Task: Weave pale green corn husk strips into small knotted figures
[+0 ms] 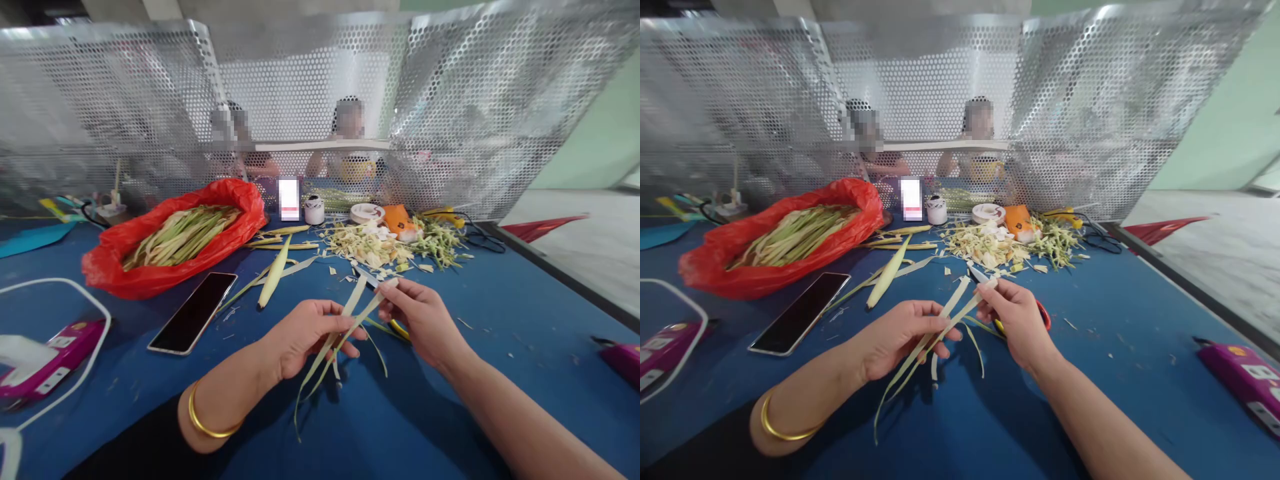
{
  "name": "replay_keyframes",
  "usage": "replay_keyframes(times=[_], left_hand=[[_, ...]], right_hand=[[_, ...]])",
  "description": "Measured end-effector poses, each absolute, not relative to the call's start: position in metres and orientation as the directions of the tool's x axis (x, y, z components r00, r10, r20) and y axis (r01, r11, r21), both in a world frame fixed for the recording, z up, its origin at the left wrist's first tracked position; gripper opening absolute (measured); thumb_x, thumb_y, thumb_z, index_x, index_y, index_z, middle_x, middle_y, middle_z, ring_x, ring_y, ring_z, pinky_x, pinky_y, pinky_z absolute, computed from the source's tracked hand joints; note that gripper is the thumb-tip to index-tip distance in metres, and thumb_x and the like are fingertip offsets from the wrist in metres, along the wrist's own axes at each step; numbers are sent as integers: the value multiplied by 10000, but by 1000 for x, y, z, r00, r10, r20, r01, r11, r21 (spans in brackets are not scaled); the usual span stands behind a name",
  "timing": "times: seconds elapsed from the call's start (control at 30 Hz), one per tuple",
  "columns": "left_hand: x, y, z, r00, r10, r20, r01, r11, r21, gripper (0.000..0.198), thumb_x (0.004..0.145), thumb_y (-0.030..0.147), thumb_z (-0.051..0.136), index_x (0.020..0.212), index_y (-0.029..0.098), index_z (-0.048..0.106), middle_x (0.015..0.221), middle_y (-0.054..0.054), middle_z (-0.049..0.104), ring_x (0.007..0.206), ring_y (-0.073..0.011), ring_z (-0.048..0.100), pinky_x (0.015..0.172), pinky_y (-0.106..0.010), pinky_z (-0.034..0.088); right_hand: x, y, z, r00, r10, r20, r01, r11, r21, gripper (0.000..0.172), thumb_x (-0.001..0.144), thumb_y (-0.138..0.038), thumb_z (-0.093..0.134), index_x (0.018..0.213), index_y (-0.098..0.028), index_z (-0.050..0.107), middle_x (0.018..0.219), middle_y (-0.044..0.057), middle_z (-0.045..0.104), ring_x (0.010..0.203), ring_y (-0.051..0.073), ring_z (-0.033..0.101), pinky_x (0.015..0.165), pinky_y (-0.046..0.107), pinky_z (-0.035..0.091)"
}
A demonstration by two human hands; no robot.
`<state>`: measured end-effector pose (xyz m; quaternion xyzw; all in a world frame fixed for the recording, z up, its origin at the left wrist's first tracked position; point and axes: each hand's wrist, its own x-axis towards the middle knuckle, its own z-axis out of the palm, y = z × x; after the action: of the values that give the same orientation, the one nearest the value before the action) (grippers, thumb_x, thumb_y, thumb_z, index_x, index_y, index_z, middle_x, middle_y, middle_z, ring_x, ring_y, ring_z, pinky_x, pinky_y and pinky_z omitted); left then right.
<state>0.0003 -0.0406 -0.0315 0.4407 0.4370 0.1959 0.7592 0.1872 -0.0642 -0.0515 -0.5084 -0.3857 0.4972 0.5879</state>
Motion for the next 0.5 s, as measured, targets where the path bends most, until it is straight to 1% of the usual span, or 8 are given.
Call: replay_keyframes(times=[0.1,0.2,0.27,0.4,0.5], left_hand=[[1,-42,-32,551,660,-510,95,557,825,241,672,275,768,819,140,632,849,-77,741,560,-112,640,409,-190,334],[2,-41,-33,546,670,-502,93,547,832,214,683,274,762,780,127,641,807,-68,735,516,-86,610,394,-175,330],[1,-41,-33,533,680,-504,92,545,833,201,697,275,755,758,128,633,773,-59,731,483,-70,584,384,-167,326],[0,-39,-34,519,690,-505,83,547,833,196,695,270,756,723,133,618,752,-44,727,459,-59,557,378,-163,331],[0,-39,-35,514,697,-500,86,538,838,198,685,269,760,721,131,623,761,-49,731,461,-60,557,380,-165,336]], right_hand=[[186,-65,-51,190,981,-23,-157,7,-988,302,681,-449,759,683,-165,658,550,-29,563,480,97,495,500,238,392],[186,-66,-50,185,983,-7,-142,19,-990,296,707,-440,744,664,-163,646,533,-39,540,460,83,471,485,227,377],[186,-67,-49,177,984,-27,-182,6,-983,289,706,-429,749,667,-164,639,534,-40,542,452,83,484,480,223,386],[187,-67,-47,127,989,-78,-302,-36,-953,309,700,-455,751,742,-162,661,575,-26,567,462,96,517,464,225,403],[188,-67,-47,134,989,-65,-317,-19,-948,320,694,-459,760,742,-157,663,578,-27,564,459,88,509,459,218,399]])
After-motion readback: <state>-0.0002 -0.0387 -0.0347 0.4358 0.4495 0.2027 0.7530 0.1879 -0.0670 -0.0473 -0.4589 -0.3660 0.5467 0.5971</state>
